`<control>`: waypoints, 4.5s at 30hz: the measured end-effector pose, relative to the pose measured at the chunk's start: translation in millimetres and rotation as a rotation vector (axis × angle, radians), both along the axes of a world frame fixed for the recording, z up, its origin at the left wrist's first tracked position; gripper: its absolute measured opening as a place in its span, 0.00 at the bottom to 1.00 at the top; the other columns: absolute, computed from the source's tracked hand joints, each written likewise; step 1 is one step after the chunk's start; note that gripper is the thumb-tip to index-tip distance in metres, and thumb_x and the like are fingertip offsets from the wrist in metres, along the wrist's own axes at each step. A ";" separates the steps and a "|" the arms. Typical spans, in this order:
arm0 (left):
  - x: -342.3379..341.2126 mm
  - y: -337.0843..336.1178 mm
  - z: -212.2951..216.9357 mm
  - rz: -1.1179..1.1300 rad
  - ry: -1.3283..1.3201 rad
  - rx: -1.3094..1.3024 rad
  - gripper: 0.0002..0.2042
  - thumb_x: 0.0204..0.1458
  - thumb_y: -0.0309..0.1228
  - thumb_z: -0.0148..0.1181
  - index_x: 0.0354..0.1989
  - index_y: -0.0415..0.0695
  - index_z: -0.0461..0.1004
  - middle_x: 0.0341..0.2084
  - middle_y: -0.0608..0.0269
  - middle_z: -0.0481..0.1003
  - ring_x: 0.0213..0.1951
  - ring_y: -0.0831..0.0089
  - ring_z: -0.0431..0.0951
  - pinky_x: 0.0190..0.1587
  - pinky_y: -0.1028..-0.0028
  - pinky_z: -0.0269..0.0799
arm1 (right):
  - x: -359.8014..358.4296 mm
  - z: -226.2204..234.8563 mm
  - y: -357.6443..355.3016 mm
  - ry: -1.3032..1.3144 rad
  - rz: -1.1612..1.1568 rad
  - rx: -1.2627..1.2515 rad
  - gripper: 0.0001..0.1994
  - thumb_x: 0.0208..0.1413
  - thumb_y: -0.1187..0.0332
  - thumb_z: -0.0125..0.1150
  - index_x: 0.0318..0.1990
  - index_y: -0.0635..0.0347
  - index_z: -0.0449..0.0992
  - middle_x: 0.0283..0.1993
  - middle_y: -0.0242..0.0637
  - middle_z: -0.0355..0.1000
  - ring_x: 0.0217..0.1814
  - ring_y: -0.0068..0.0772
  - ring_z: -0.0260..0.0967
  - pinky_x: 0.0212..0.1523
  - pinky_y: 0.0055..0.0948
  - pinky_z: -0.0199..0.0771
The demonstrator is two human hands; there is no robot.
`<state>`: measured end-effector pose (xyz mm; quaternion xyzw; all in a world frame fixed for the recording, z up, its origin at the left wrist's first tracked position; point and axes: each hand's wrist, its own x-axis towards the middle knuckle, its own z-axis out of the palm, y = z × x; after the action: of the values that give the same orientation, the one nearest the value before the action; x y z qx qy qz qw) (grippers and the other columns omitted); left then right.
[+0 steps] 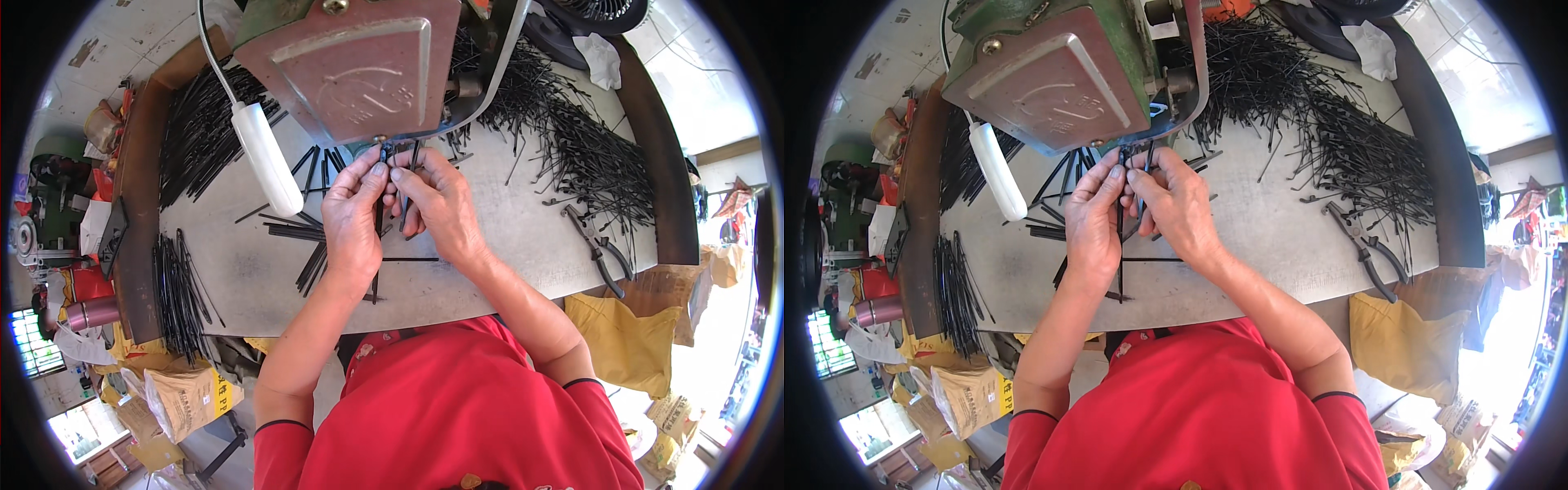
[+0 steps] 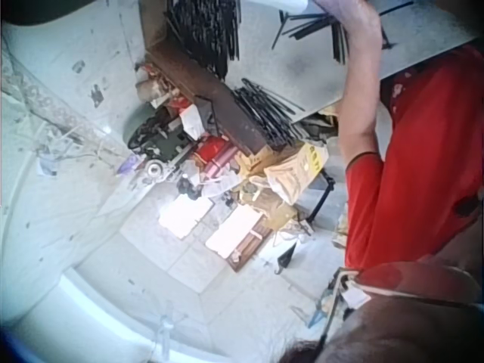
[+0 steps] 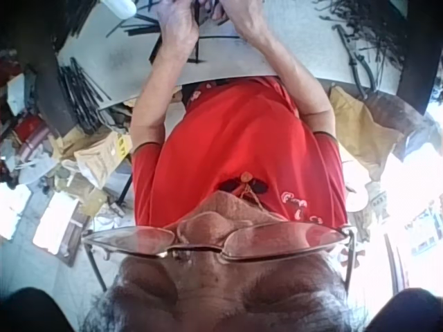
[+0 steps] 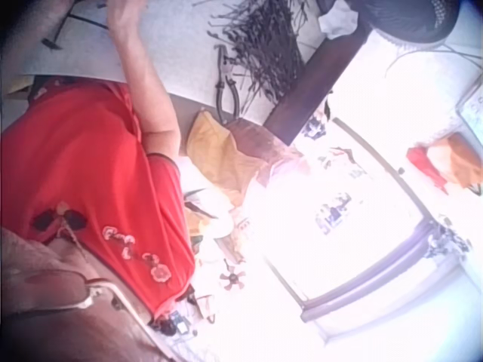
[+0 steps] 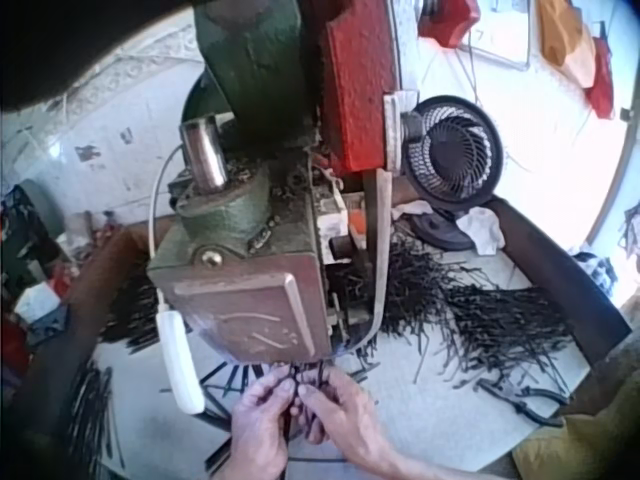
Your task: The person repeatedly picks up thin black metal rods from a pile on a workbench and bends them using a small handheld tool. The bent rods are placed back on the table after each operation. The process is continuous and repetitive throughout the clip.
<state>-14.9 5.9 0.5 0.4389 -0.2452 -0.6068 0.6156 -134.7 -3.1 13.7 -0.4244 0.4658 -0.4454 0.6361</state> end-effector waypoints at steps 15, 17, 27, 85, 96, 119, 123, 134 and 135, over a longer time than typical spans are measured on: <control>-1.2 -2.8 -4.6 0.032 -0.031 -0.011 0.15 0.55 0.23 0.56 0.50 0.33 0.69 0.30 0.65 0.73 0.27 0.83 0.68 0.27 0.83 0.68 | 4.4 1.8 1.1 0.072 -0.048 -0.050 0.09 0.57 0.70 0.53 0.42 0.67 0.71 0.22 0.34 0.70 0.14 0.16 0.63 0.13 0.19 0.62; -1.3 -3.5 -3.9 0.034 -0.041 -0.023 0.15 0.55 0.23 0.56 0.50 0.33 0.69 0.30 0.65 0.73 0.26 0.83 0.69 0.27 0.83 0.68 | 5.0 2.1 1.0 0.072 -0.051 -0.038 0.09 0.57 0.70 0.53 0.41 0.68 0.71 0.21 0.34 0.71 0.14 0.17 0.63 0.12 0.19 0.62; 21.3 -14.9 7.7 -0.161 -0.033 0.080 0.12 0.54 0.22 0.57 0.47 0.35 0.69 0.29 0.62 0.75 0.24 0.79 0.73 0.26 0.82 0.70 | -8.7 8.0 -12.4 0.222 0.143 -0.034 0.08 0.56 0.71 0.50 0.37 0.68 0.70 0.22 0.36 0.72 0.15 0.21 0.65 0.13 0.21 0.65; 22.4 54.9 10.6 -0.267 -0.750 -0.053 0.18 0.54 0.23 0.57 0.54 0.36 0.68 0.31 0.61 0.75 0.33 0.76 0.78 0.37 0.76 0.75 | -20.4 11.7 -4.7 0.053 0.265 0.017 0.15 0.53 0.66 0.62 0.45 0.65 0.72 0.25 0.35 0.73 0.14 0.15 0.59 0.14 0.15 0.55; 57.2 -1.9 4.6 0.062 -0.251 -0.059 0.11 0.52 0.24 0.59 0.43 0.37 0.67 0.31 0.52 0.76 0.35 0.67 0.80 0.38 0.77 0.77 | -31.4 -17.6 -24.0 -0.432 -0.047 0.211 0.09 0.61 0.67 0.53 0.43 0.63 0.66 0.39 0.49 0.74 0.38 0.34 0.76 0.38 0.23 0.79; 26.9 -9.9 1.3 0.273 -0.021 -0.067 0.08 0.54 0.21 0.55 0.38 0.37 0.61 0.35 0.50 0.74 0.40 0.58 0.80 0.42 0.73 0.80 | -15.3 -9.5 -2.9 -0.438 -0.203 -0.002 0.12 0.64 0.64 0.48 0.42 0.67 0.63 0.41 0.55 0.72 0.44 0.42 0.75 0.46 0.32 0.77; 22.4 -7.8 -1.9 0.246 0.020 -0.052 0.12 0.54 0.21 0.56 0.39 0.36 0.58 0.35 0.48 0.72 0.39 0.57 0.80 0.41 0.73 0.81 | -11.9 -13.9 -2.1 -0.446 -0.239 -0.029 0.13 0.64 0.63 0.48 0.43 0.67 0.63 0.41 0.55 0.72 0.45 0.43 0.75 0.47 0.33 0.77; 21.4 -5.8 -5.2 0.165 0.064 -0.041 0.09 0.55 0.22 0.55 0.39 0.38 0.60 0.36 0.48 0.74 0.41 0.60 0.79 0.43 0.74 0.80 | -12.8 -16.4 -7.9 -0.468 -0.264 -0.034 0.12 0.63 0.64 0.48 0.43 0.67 0.63 0.42 0.55 0.72 0.45 0.43 0.75 0.48 0.33 0.76; 21.5 -6.9 -4.4 0.151 0.044 -0.051 0.09 0.56 0.22 0.54 0.39 0.38 0.60 0.36 0.47 0.74 0.41 0.60 0.79 0.43 0.74 0.80 | -13.6 -16.7 -9.7 -0.471 -0.265 -0.027 0.12 0.64 0.64 0.48 0.43 0.67 0.63 0.42 0.55 0.72 0.45 0.43 0.75 0.48 0.33 0.76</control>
<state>6.5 -0.9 -3.8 0.4268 -0.2132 -0.5619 0.6758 -148.3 -12.8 -3.0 -0.2526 0.3504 -0.6175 0.6573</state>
